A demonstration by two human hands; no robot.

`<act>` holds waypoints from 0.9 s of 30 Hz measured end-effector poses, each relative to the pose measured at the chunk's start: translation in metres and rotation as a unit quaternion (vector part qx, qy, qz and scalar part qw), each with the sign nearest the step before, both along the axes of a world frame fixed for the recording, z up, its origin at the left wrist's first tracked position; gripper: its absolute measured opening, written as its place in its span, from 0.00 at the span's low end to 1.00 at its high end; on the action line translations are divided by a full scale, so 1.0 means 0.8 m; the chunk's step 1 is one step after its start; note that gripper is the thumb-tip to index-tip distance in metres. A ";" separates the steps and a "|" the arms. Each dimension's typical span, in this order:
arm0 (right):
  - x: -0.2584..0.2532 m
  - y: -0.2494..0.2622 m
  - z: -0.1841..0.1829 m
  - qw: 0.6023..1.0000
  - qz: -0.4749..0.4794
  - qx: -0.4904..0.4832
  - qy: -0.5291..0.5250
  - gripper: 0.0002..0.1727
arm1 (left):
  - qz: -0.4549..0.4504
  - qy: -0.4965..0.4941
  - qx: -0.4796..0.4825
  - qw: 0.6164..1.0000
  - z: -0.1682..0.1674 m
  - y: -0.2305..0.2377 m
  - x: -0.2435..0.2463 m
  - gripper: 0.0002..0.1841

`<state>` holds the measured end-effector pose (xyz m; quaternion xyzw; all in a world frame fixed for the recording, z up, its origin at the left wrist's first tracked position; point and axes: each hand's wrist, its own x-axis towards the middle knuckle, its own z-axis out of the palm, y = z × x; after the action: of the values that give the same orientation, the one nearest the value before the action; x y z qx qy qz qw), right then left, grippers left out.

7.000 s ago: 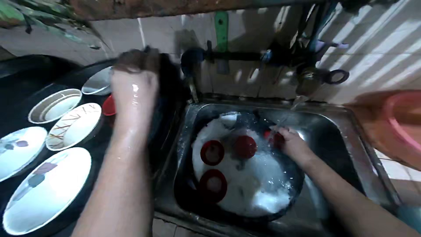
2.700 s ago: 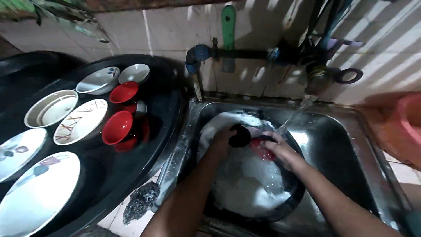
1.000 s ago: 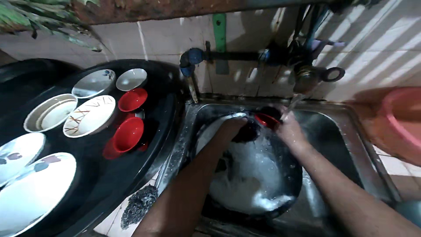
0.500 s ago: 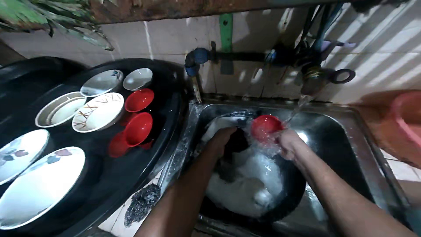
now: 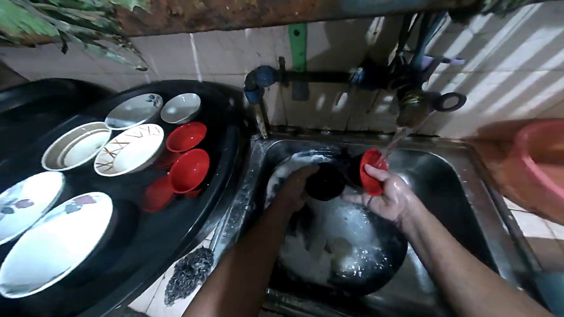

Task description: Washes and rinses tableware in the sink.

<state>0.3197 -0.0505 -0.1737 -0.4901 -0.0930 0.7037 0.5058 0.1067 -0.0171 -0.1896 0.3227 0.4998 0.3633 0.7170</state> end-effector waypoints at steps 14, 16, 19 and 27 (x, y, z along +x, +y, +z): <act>0.076 -0.021 -0.046 0.977 0.069 -0.073 -0.186 0.19 | -0.229 0.348 0.229 0.880 -0.039 -0.023 0.063 0.21; 0.081 -0.025 -0.058 0.949 0.086 -0.075 -0.294 0.20 | -0.267 0.361 0.224 0.865 -0.069 -0.029 0.072 0.22; 0.089 -0.027 -0.077 0.901 0.076 -0.020 -0.426 0.20 | -0.305 0.391 0.283 0.821 -0.092 -0.032 0.085 0.19; 0.057 -0.035 -0.041 0.629 0.080 0.307 -0.710 0.40 | -0.108 0.145 0.055 0.982 -0.031 -0.043 0.070 0.25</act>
<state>0.3651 -0.0784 -0.2068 -0.6452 -0.6724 0.1069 0.3466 0.1630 -0.0516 -0.2145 0.4631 0.5396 0.2604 0.6532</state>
